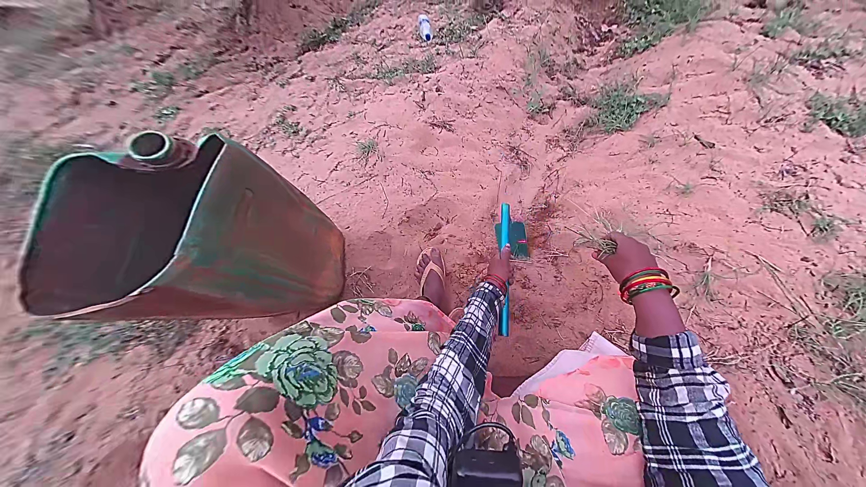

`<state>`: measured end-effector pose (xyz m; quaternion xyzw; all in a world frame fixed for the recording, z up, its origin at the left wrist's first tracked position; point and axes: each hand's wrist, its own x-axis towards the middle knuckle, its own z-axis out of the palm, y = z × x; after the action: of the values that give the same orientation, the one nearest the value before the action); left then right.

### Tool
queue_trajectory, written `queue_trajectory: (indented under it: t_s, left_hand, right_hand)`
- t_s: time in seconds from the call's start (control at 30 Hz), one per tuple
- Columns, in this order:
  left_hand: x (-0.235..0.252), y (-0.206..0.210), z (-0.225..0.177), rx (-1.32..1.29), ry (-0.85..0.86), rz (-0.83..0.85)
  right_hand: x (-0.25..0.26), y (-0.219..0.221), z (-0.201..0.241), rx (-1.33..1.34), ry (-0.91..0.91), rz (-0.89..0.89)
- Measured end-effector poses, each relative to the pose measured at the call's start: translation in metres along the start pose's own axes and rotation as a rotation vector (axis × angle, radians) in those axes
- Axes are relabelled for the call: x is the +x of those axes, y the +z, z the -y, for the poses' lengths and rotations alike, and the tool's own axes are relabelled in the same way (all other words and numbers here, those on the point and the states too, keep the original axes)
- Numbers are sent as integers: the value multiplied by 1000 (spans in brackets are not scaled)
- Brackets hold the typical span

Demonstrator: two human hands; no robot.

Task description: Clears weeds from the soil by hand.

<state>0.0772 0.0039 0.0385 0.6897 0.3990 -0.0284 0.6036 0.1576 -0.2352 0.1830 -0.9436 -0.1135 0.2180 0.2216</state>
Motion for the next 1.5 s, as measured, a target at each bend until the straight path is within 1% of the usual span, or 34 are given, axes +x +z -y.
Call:
queue_trajectory:
  t_s: [0.03,0.07,0.13,0.23,0.33,0.43,0.5,0.53,0.57,0.67,0.7,0.77,0.9,1.0,1.07,1.1,1.2,1.27,1.33,1.37,1.43,1.5]
  left_hand:
    - [-1,0,10,-31,-47,-5]
    - [-5,0,18,-88,-59,-20]
    - [-13,1,29,-174,-28,-40]
    - [-18,-4,26,-147,52,-118]
    - [-14,-11,7,-121,186,-234]
    - [8,-24,-17,-178,418,-358]
    - [25,-35,-25,-209,504,-401]
    - [32,-39,-23,-195,493,-406]
    - [38,-44,-18,-159,429,-397]
    - [46,-59,15,-43,59,-296]
    - [48,-62,29,0,-23,-262]
    - [41,-66,40,87,-83,-245]
    - [32,-63,47,143,-106,-266]
    - [32,-59,48,125,-84,-260]
    - [30,-60,51,133,-71,-251]
    - [28,-60,52,152,-68,-251]
    - [24,-55,62,157,-37,-265]
    - [22,-54,71,150,-5,-271]
    - [14,-53,78,150,-18,-262]
    - [6,-53,75,149,-55,-240]
    - [-18,-61,65,114,-168,-94]
    - [-10,-58,95,173,-74,-105]
  right_hand:
    - [-1,1,2,-9,-6,8]
    - [-2,2,4,-19,-9,18]
    - [-4,3,7,-29,-13,27]
    - [-6,4,12,-44,-18,56]
    - [-4,8,9,-47,-33,54]
    - [0,8,9,-68,-16,55]
    - [5,8,5,-64,-5,52]
    - [8,8,4,-60,4,46]
    - [13,10,1,-62,13,32]
    - [35,24,-3,-42,15,4]
    - [42,34,-6,-15,4,-6]
    - [57,59,-10,-17,-37,-21]
    - [100,111,-19,-184,-85,25]
    - [135,138,-31,-392,-143,179]
    - [138,151,-33,-458,-180,219]
    - [134,154,-31,-465,-171,225]
    - [121,152,-26,-463,-73,232]
    - [113,145,-26,-448,-7,210]
    - [104,136,-25,-395,78,176]
    - [101,128,-24,-356,122,157]
    - [95,111,-22,-264,195,103]
    - [90,85,-30,-171,243,48]
